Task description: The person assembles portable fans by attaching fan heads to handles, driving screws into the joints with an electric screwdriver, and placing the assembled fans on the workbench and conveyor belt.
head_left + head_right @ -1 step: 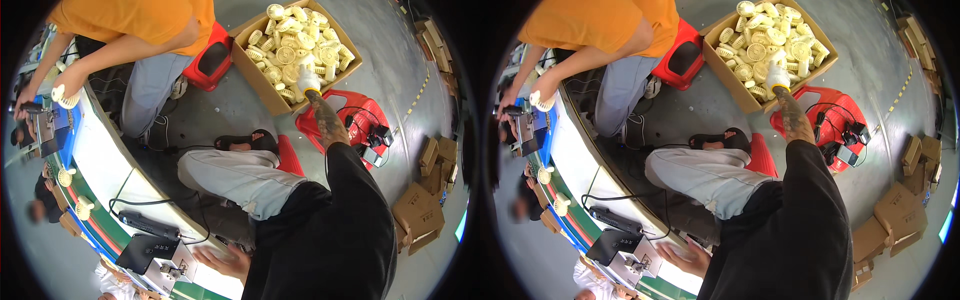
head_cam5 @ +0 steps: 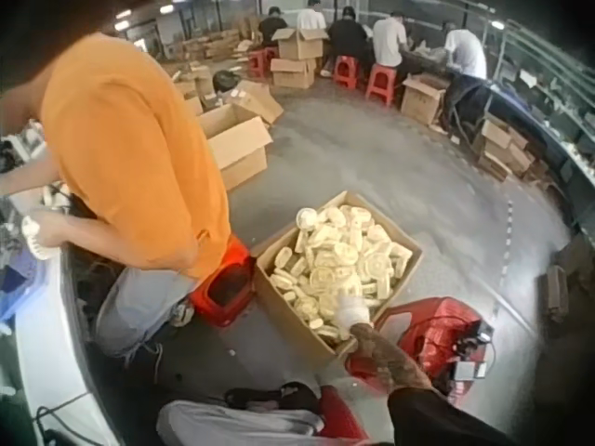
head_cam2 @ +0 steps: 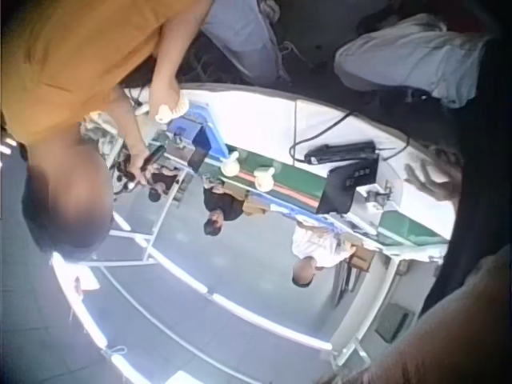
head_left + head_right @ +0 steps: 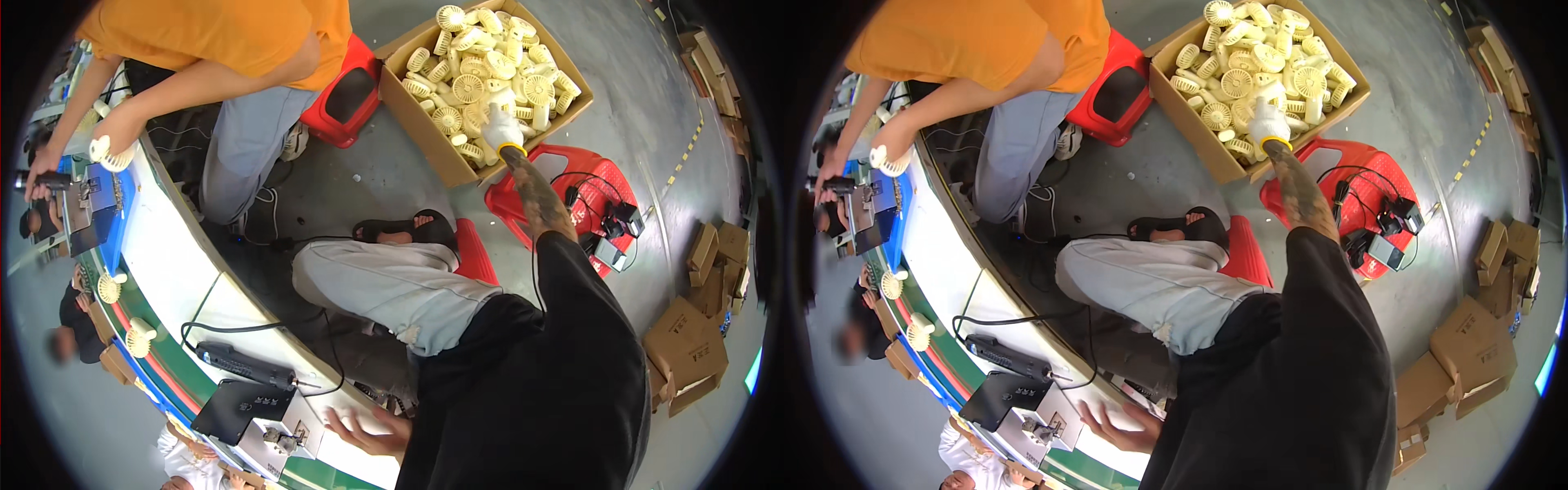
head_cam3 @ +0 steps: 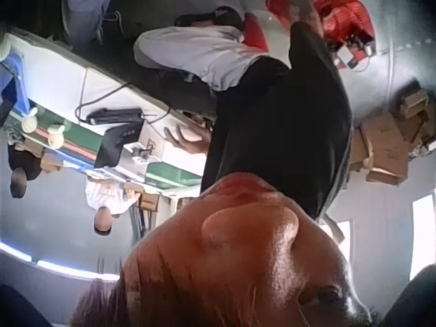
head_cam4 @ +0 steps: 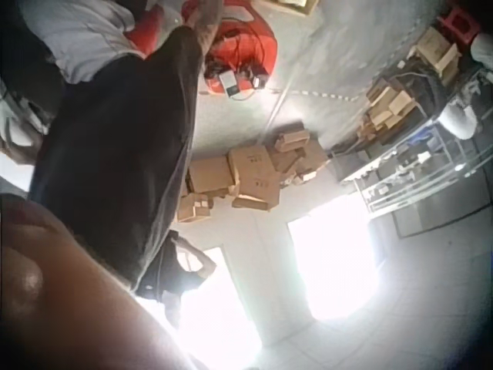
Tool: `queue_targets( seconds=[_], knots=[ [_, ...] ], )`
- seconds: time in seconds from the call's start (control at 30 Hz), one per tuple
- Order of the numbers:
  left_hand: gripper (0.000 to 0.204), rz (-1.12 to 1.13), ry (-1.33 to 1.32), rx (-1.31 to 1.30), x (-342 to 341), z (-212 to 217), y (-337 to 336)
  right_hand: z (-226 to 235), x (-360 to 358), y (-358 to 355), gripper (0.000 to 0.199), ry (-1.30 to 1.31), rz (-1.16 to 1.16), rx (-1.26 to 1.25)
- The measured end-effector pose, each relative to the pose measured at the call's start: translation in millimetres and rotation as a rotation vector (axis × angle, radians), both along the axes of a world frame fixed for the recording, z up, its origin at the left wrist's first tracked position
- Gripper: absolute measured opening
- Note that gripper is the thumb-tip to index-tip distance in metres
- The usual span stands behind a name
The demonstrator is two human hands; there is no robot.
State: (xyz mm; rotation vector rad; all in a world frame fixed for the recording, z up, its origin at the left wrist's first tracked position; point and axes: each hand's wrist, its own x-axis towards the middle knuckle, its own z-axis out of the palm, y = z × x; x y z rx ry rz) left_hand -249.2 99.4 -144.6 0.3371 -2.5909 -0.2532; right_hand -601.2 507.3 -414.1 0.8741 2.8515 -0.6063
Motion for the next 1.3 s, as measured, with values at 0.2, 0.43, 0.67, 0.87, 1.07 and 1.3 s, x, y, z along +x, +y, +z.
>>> queue_targets(
  seconds=[0.2,0.43,0.67,0.87,1.07,1.3],
  knots=[
    [0.086,-0.249,-0.253,1.452,-24.3,33.9,39.8,207.8,132.7,-119.3,0.038,0.162,0.605,-1.076],
    [0.079,0.279,-0.075,1.255,27.1,39.1,18.6,289.2,222.3,-255.3,0.025,0.829,1.347,-0.943],
    [0.071,0.65,-0.229,-0.097,113.3,34.5,-102.9,246.9,158.9,-239.2,0.031,0.992,1.497,-1.371],
    [0.064,0.979,-0.498,-0.439,205.3,34.4,-151.8,60.6,-20.6,-90.1,0.061,0.376,-0.028,-0.205],
    [0.057,0.988,-0.562,-0.354,317.5,5.0,-154.0,-95.4,-72.8,117.7,0.08,0.008,0.153,0.574],
    [0.044,1.258,-0.373,-0.44,282.7,27.1,-73.2,-58.8,-52.8,80.4,0.075,0.051,0.393,0.473]
  ],
)
